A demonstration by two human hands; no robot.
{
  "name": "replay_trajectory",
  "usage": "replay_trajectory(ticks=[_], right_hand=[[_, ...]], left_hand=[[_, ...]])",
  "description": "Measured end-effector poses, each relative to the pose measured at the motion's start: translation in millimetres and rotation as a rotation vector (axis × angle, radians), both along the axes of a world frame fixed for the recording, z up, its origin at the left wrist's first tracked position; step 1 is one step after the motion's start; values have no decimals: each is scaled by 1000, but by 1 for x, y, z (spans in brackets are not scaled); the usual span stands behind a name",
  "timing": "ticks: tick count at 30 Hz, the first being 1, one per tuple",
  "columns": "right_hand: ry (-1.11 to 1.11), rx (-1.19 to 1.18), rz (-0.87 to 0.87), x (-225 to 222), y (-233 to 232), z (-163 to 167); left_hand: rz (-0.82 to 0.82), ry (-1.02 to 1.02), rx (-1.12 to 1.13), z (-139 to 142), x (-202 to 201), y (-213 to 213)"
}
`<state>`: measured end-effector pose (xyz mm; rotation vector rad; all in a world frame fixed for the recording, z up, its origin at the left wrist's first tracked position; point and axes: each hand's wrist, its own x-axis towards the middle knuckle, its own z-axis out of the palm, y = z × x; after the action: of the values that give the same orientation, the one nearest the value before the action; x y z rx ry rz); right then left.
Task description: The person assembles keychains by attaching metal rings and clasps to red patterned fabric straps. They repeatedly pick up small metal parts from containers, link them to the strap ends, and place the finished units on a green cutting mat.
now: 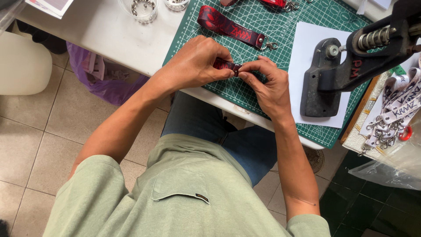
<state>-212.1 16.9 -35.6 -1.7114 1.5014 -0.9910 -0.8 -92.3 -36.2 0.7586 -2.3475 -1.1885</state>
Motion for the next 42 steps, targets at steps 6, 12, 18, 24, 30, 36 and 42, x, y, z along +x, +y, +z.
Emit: replay_trajectory(ticks=[6, 12, 18, 24, 30, 36, 42], right_hand=[[-20, 0, 0, 2, 0, -1], [-1, -12, 1, 3, 0, -1], [-16, 15, -14, 0, 0, -2], [1, 19, -21, 0, 1, -4], [33, 22, -21, 2, 0, -2], [-147, 194, -136, 11, -3, 8], [36, 47, -21, 8, -3, 12]], left_hand=[[32, 23, -6, -5, -1, 0], [38, 41, -33, -7, -4, 4], [48, 54, 6, -8, -4, 4], [56, 44, -4, -9, -4, 5], [49, 35, -43, -11, -4, 7], [32, 58, -40, -11, -3, 7], [45, 67, -237, -4, -4, 11]])
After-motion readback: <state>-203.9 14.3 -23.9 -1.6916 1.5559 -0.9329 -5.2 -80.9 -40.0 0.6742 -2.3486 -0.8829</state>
